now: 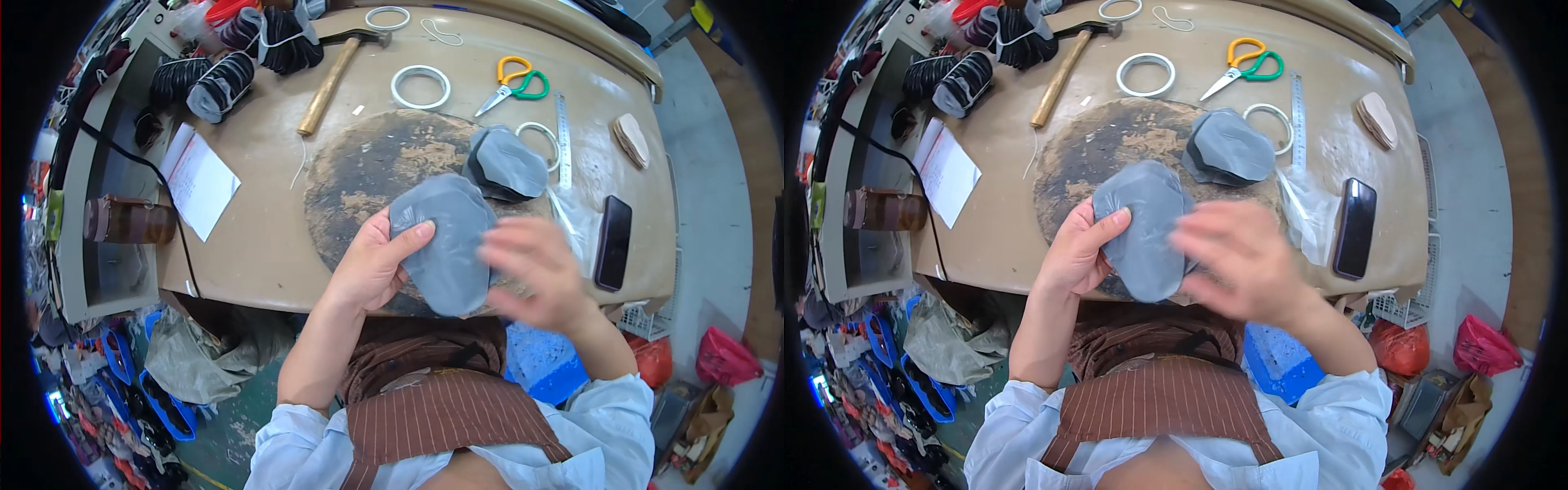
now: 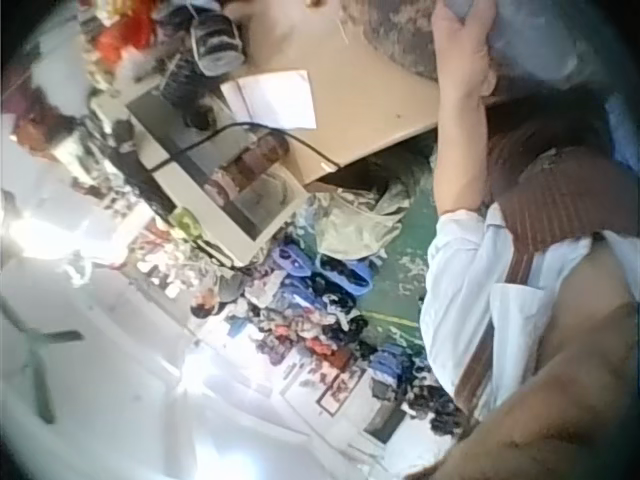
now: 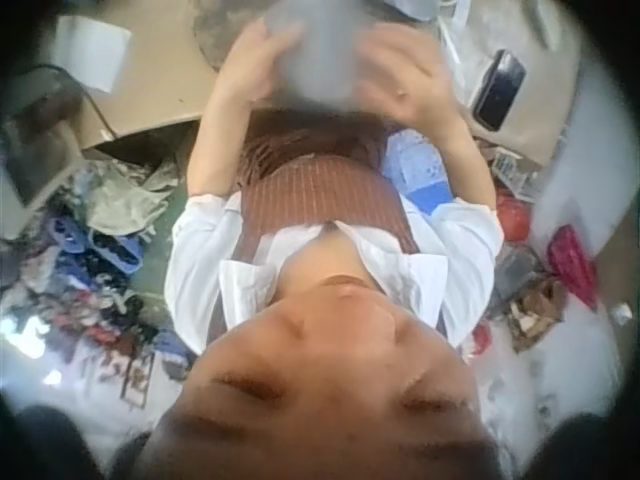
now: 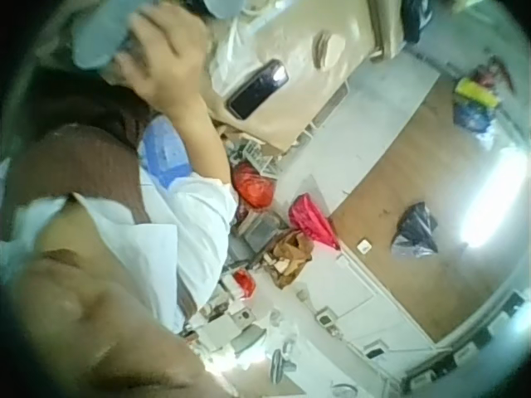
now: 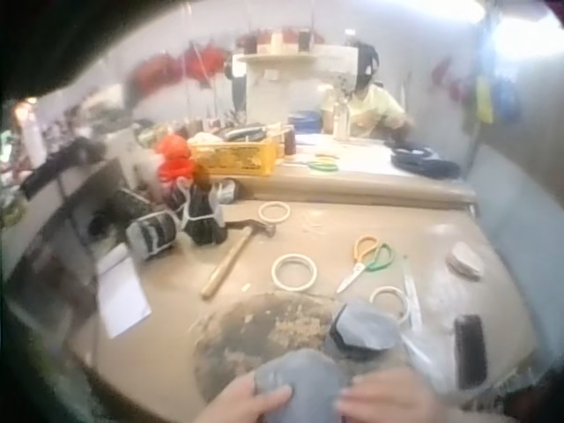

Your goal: The person sits on the factory floor sorting bundles of fabric pieces, then moves to a workbench to assemble them. They separate white and grey fabric layers, apply adhesive tape to the edges, and stack the finished mask components.

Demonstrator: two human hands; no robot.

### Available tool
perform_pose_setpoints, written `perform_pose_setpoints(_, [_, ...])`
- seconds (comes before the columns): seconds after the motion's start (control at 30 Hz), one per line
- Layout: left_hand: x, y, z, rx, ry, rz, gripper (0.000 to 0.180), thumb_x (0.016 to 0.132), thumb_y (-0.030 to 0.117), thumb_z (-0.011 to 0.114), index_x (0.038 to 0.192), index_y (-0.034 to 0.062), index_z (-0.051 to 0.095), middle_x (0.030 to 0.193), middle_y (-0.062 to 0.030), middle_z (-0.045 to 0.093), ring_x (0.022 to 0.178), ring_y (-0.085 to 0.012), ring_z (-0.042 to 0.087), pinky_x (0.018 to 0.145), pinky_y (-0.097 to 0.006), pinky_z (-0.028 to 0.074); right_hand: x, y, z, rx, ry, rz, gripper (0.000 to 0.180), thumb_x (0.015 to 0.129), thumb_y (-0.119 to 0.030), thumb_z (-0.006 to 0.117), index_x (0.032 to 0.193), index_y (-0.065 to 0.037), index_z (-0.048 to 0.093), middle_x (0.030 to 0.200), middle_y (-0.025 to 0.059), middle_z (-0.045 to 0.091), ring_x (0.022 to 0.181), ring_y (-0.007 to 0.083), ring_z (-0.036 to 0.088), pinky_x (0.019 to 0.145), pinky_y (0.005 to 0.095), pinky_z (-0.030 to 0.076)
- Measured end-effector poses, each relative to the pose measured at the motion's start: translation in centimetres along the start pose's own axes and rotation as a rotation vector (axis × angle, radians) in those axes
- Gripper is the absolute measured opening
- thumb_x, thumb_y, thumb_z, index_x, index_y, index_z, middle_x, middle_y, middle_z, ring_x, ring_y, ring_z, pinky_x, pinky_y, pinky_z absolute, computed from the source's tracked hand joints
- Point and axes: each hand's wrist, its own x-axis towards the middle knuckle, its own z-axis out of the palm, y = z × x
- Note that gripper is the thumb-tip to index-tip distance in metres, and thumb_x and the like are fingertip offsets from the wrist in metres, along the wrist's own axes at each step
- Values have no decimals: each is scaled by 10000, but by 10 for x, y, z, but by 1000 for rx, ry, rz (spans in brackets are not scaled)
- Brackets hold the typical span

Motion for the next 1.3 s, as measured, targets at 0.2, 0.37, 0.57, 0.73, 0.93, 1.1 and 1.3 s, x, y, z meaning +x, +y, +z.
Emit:
perform_pose_setpoints(0.2, [19,-40,-13,1050,182,200,367,854,99,671,1170,-24,532,1050,-93,650,931,-137,620,822,-279,489,-42,101,-24,-139,130,579,229,785,-12,628,1014,-12,638,969,152,653,911,301,634,792,355,495])
perform_pose_setpoints(0.37, [18,-51,-8,821,170,221,438,838,89,689,1220,-11,501,1066,-102,634,991,-150,603,847,-288,483,-21,166,-9,-189,-62,466,268,760,-16,621,1028,-23,605,919,145,665,869,311,644,788,394,492])
perform_pose_setpoints(0.57, [9,-53,-13,980,256,290,618,798,91,738,1320,12,417,1154,-147,579,1039,-171,587,861,-300,490,-6,161,-28,-236,-365,817,332,727,-51,658,1049,-20,581,903,131,671,880,320,636,799,397,485])
perform_pose_setpoints(0.73, [-9,-52,-11,1042,346,283,731,758,65,769,1368,19,368,1222,-190,525,1040,-215,597,833,-325,527,-12,80,-20,-70,-12,548,366,766,-108,718,1091,-12,581,973,137,645,905,282,626,769,373,503])
perform_pose_setpoints(0.93, [-10,-49,-9,1013,337,266,728,741,72,780,1358,27,395,1235,-191,513,1034,-230,604,831,-330,535,-9,29,29,331,-273,616,316,787,-99,704,1068,-3,595,901,131,645,793,202,628,699,310,501])
perform_pose_setpoints(1.1, [-16,-48,-6,1325,404,582,619,729,87,783,1281,58,504,1187,-150,547,999,-227,604,828,-318,519,-4,39,37,440,-317,613,225,797,-87,691,994,2,632,852,101,637,690,192,618,628,301,489])
perform_pose_setpoints(1.3, [-4,-37,-3,1395,236,725,282,767,78,737,1029,51,636,911,-89,649,861,-184,628,708,-282,499,-5,39,26,480,-237,441,173,802,-52,664,967,-3,644,844,114,628,728,181,617,657,291,483])
